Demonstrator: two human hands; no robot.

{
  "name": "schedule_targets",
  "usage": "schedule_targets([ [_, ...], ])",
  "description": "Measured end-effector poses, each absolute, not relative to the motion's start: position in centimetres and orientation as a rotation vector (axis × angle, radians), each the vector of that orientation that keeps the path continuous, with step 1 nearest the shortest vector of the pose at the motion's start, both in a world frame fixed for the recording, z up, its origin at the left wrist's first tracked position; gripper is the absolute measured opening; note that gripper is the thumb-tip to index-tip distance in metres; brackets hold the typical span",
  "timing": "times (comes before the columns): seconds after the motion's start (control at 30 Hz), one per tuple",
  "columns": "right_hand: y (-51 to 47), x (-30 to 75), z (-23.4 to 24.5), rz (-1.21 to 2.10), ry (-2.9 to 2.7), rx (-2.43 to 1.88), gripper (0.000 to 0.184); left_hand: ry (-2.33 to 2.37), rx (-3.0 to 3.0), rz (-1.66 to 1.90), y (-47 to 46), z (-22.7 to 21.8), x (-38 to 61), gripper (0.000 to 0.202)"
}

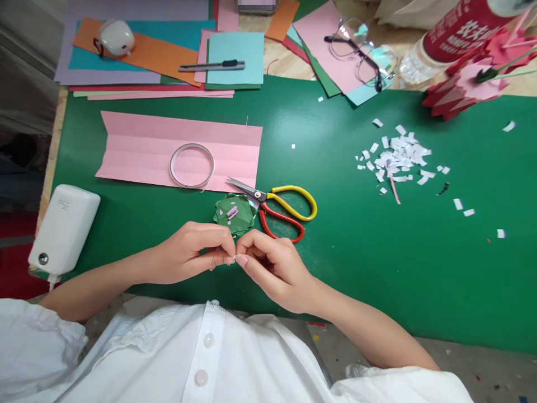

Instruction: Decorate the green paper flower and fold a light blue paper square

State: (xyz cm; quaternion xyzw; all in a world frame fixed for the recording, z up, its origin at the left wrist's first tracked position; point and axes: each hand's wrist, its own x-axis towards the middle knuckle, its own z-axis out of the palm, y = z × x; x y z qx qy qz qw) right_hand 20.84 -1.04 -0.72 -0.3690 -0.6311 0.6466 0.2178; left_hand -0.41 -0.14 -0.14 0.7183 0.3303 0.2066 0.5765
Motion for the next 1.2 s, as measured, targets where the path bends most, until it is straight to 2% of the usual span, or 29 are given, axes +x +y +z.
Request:
schedule_targets([
  [0.23,-1.1,20.9,-0.7,1.729,-1.819,-1.022,0.02,0.764,1.672,0.499,-0.1,-0.1,-0.4,0.01],
  [0.5,-0.8,20.8,-0.9,1.389,-2.036,-0.893,0.009,0.787,1.686,0.467,-0.2,-0.2,-0.5,0.011],
  [0.93,-1.3,20.6,-1.7,0.929,-2.163,-0.799,0.024,0.831,1.644,0.456,-0.3,0.0,-0.3,0.011],
  [1.07,-1.3,20.6,-1.6,0.963,-2.15,-0.825,0.021,0.841,1.666,0.469,-0.4,0.0,-0.2,0.012],
  [1.2,-1.2,20.6,-1.1,1.142,-2.106,-0.875,0.016,0.824,1.646,0.47,-0.3,0.1,-0.2,0.013],
])
